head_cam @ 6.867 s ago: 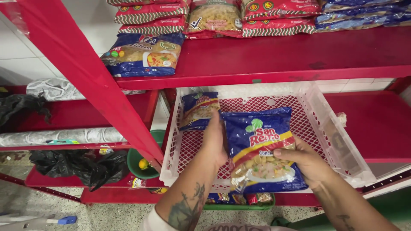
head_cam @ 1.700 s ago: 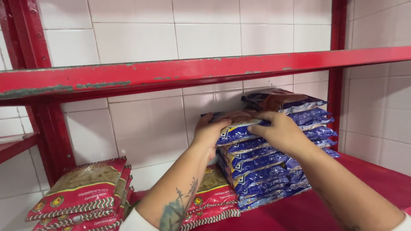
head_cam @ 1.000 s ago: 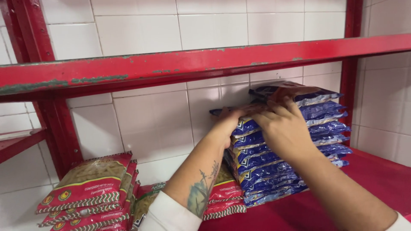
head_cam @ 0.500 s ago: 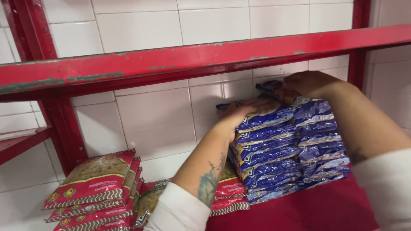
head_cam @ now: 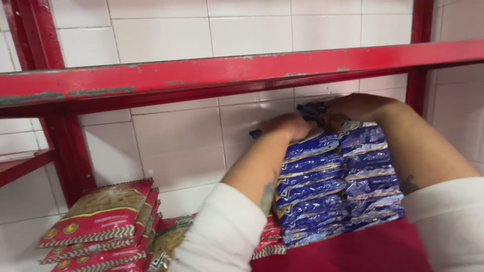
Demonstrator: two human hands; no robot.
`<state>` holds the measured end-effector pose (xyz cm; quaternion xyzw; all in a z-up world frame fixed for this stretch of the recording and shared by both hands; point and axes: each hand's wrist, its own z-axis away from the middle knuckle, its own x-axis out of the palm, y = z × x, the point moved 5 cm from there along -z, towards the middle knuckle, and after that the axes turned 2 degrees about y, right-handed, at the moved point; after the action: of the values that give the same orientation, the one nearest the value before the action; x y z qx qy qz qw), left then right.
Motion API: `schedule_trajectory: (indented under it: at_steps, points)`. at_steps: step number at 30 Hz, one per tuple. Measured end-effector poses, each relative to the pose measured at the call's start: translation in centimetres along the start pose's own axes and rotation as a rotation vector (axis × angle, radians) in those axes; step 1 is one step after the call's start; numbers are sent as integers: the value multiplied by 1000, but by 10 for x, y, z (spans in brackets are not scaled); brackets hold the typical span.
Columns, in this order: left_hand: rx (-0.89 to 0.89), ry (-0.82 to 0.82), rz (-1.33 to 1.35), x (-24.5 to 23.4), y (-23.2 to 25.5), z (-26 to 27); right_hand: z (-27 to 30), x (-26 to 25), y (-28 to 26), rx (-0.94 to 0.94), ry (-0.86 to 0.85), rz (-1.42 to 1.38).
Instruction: The person repeatedly picks up blue packages of San Remo pasta from a white basket and places them onto a red shelf, stacking them in neat rows. The person handles multiple packages one at a time, adjusting their positions to maintain alignment.
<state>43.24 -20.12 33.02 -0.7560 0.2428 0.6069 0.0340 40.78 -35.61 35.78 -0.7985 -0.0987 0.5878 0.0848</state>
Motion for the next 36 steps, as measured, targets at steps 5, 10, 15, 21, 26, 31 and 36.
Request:
schedule_trajectory:
  at_steps: [5, 10, 15, 21, 26, 31, 36]
  points:
    - [228, -99, 125, -17, 11, 61, 12, 4, 0, -102, 107, 147]
    - [329, -167, 91, -1, 7, 32, 12, 2, 2, -157, 72, 191]
    - [318, -200, 66, -1, 5, 33, 2, 7, 9, -233, 59, 308]
    - [275, -197, 38, -22, 10, 66, 6, 8, 8, -225, 51, 373]
    - [234, -243, -6, -30, 12, 83, 6, 3, 3, 1, 27, 73]
    - [302, -207, 21, 5, 7, 20, 8, 6, 3, -33, 70, 101]
    - [300, -225, 40, -11, 7, 51, 14, 8, -4, -107, 71, 280]
